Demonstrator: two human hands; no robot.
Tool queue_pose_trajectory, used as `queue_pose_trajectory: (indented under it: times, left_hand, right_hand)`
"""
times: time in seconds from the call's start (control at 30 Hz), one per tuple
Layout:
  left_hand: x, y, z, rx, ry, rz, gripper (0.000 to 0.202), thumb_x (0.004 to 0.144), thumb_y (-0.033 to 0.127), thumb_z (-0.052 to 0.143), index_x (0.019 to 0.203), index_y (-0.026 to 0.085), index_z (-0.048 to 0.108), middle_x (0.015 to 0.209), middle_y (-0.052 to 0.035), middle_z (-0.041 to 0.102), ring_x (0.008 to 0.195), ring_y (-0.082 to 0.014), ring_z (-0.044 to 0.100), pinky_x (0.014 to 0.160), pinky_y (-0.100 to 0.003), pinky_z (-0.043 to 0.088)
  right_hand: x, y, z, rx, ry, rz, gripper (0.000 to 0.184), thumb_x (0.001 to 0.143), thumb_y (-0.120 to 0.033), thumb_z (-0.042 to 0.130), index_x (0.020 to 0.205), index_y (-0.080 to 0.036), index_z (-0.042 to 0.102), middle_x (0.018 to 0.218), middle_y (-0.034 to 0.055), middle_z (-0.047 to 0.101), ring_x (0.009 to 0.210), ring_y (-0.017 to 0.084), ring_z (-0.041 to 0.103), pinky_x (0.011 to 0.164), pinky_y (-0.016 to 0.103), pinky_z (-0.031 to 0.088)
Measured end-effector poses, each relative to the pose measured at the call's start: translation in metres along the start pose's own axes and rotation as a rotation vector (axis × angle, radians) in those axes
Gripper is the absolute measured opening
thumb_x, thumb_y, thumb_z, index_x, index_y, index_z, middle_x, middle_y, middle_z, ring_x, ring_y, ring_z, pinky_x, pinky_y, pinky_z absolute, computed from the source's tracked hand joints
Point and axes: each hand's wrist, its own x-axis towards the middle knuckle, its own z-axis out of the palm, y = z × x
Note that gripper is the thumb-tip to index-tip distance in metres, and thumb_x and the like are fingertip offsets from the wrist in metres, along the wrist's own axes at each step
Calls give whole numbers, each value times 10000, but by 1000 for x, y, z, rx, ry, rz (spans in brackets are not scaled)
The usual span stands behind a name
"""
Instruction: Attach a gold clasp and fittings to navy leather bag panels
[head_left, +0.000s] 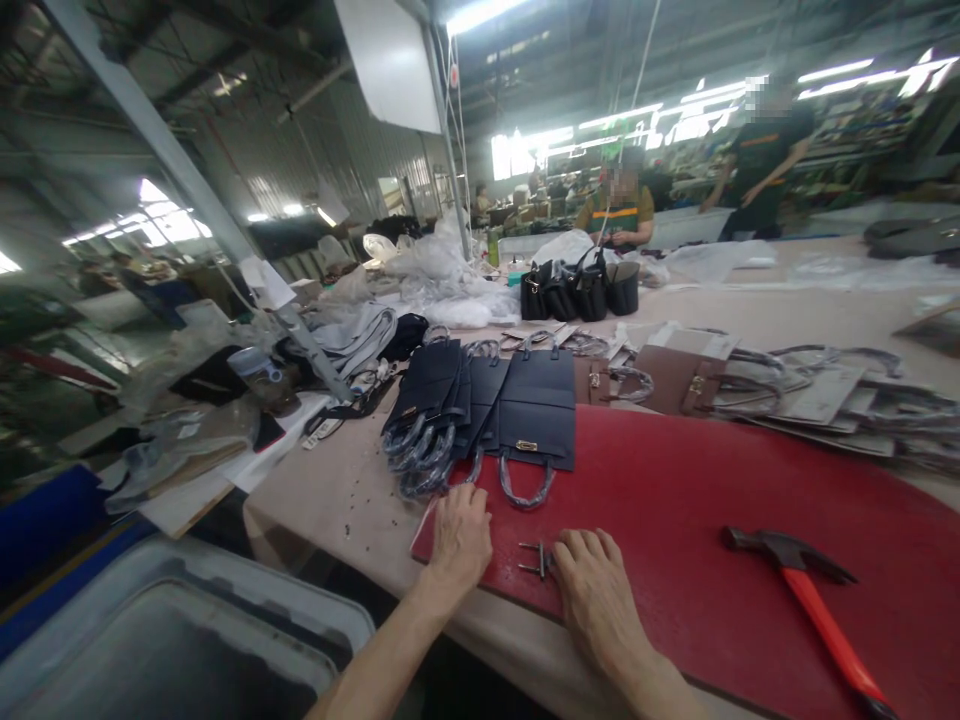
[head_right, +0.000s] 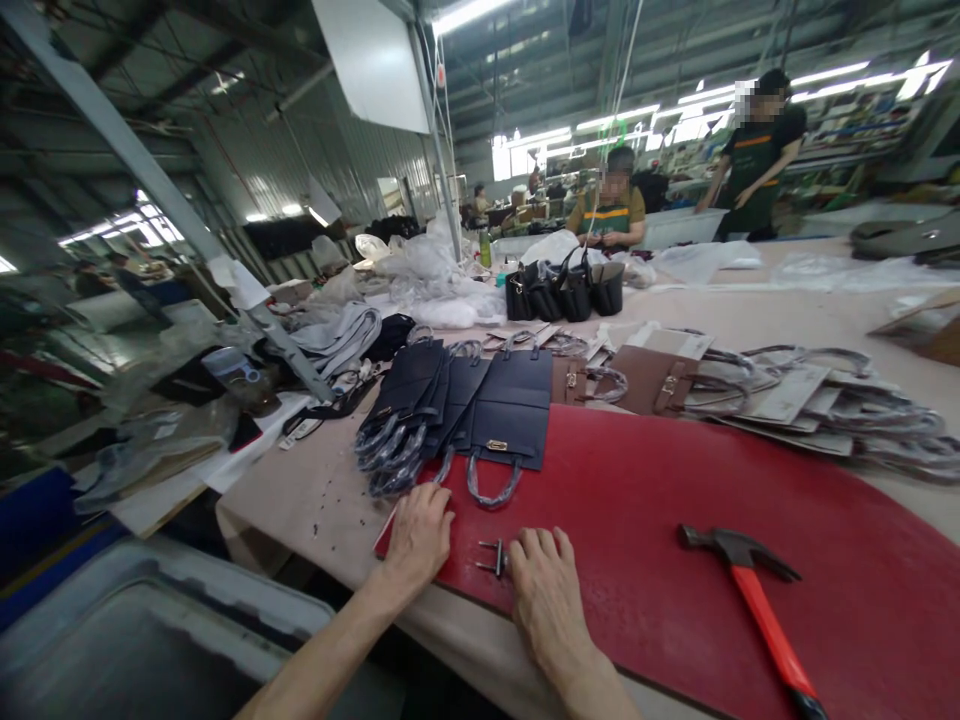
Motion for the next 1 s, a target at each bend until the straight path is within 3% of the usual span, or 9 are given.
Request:
queue_pose_trajectory:
  times: [0.13,0.3,0.47,0.53,0.6,0.7,0.8,0.9,1.0]
  left_hand:
    - [10,20,16,-81,11,309,337,916,156,569,1253,165,581,1409,-117,538,1359,-304,438,1181,-506,307]
    - [36,32,34,-13,-46,357,242,887,40,487,1063,119,632,1140,-136,641,1195,-284,559,1174,-514,302]
    - [56,64,8,-197,-56,355,159,917,83,482,912,149,626,989,-98,653,1023,-246,602,1019,-428,425]
    - [59,87,-9,-262,-39,349,147,923,107,492,901,155,629,985,-91,656,997,-245,603,984,-426,433]
    - [55,110,-20,-303,-28,372,141,926,117,500,902,154,634,980,-91,660,989,-245,603,974,-427,439]
    - [37,133,-17,-310,-38,452,129,914,108,517,898,148,639,966,-93,659,988,-242,604,1005,-431,434]
    - [1,138,6,-243,-109,589,121,896,101,526,906,144,639,951,-84,656,972,-233,605,1089,-469,388]
    - [-45,136,34,-173,-180,776,111,872,110,534,908,145,633,939,-79,649,959,-233,598,1117,-483,374]
    - [-83,138,52,-178,-162,831,108,833,128,563,921,146,623,933,-90,639,959,-249,591,1104,-471,396]
  right_hand:
    - [-10,9,4,-72,90,-3,114,916,-116,571,908,-202,643,1011,74,674,936,261,575,931,423,373]
    - [-28,27,10,-105,197,-44,156,880,-72,558,938,-210,602,1017,67,671,934,258,591,921,416,389]
    - [-54,42,19,-131,280,-1,157,900,-95,493,954,-224,565,952,71,668,824,238,604,745,348,439]
    - [-64,45,18,-79,335,78,123,943,-174,454,883,-236,542,819,53,642,704,221,593,648,324,427]
    - [-77,45,11,39,368,254,183,975,-293,417,821,-249,506,731,37,614,618,208,585,585,317,416]
    - [-101,45,-17,300,321,710,281,969,-481,389,873,-254,524,735,38,653,638,221,638,595,328,454]
    - [-127,49,-56,550,301,1049,429,898,-644,426,953,-237,553,637,14,643,612,222,640,603,331,485]
    - [-143,52,-86,724,403,1164,533,805,-740,514,922,-221,541,565,-14,600,527,181,572,529,296,456]
    - [-148,51,-97,861,473,1180,600,709,-794,599,862,-219,528,531,-25,566,480,154,513,465,273,411]
